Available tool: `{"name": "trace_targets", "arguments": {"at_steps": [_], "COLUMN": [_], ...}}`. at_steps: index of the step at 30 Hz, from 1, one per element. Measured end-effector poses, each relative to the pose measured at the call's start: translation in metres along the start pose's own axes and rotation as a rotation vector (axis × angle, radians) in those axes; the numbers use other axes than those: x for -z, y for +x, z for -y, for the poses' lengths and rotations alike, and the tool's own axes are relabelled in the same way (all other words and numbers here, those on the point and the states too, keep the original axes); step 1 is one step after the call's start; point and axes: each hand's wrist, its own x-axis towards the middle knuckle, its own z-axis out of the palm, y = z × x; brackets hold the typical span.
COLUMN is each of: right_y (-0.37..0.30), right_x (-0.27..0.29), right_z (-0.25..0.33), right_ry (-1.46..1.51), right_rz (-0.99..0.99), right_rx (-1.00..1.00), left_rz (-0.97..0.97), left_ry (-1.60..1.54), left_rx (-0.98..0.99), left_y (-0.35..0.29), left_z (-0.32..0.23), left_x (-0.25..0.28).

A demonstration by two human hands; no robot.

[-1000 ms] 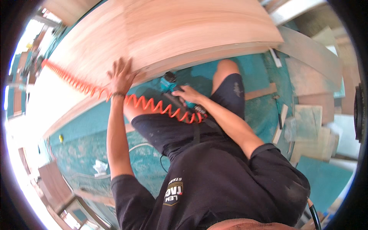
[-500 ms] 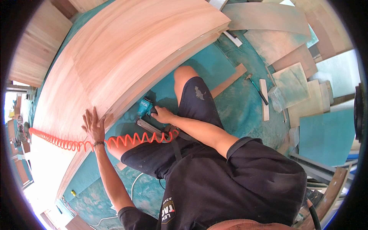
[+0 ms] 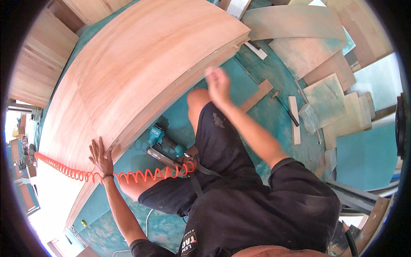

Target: The person aligns curved wooden panels on the floor and secures them to a wooden frame using a pneumatic nail gun and a hammer.

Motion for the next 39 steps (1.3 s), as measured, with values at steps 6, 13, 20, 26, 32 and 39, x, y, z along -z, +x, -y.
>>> {"name": "trace_targets", "arguments": {"at_steps": [6,13,20,26,32,39], "right_y": [0.189,0.273,0.285,0.284,0.282,0.262], "right_x": [0.09,0.108,0.139,0.13,0.123,0.093], "right_z": [-0.164,-0.238,-0.181,-0.14,-0.133,-0.108], "right_ry": [-0.4,-0.022,-0.594,-0.438,-0.363,-0.301], "right_rz": [-0.065,0.363,0.063,0.05,0.084,0.09], "right_rx": [-0.065,-0.28,-0.234,-0.334,-0.317,-0.521], "left_rz": [-0.157,0.007,-0.122,-0.071,-0.184,-0.031], "left_ry": [0.134,0.396,0.112,0.128,0.164,0.167], "left_rx": [-0.107,-0.045,-0.204,0.008,-0.053,0.0], "left_y": [-0.02,-0.026,-0.023,-0.029,-0.034,-0.048], "left_z": [0.035,0.014,0.074,0.101,0.112,0.11], "left_x": [-0.002,0.004,-0.014,0.021,0.02,0.03]}}
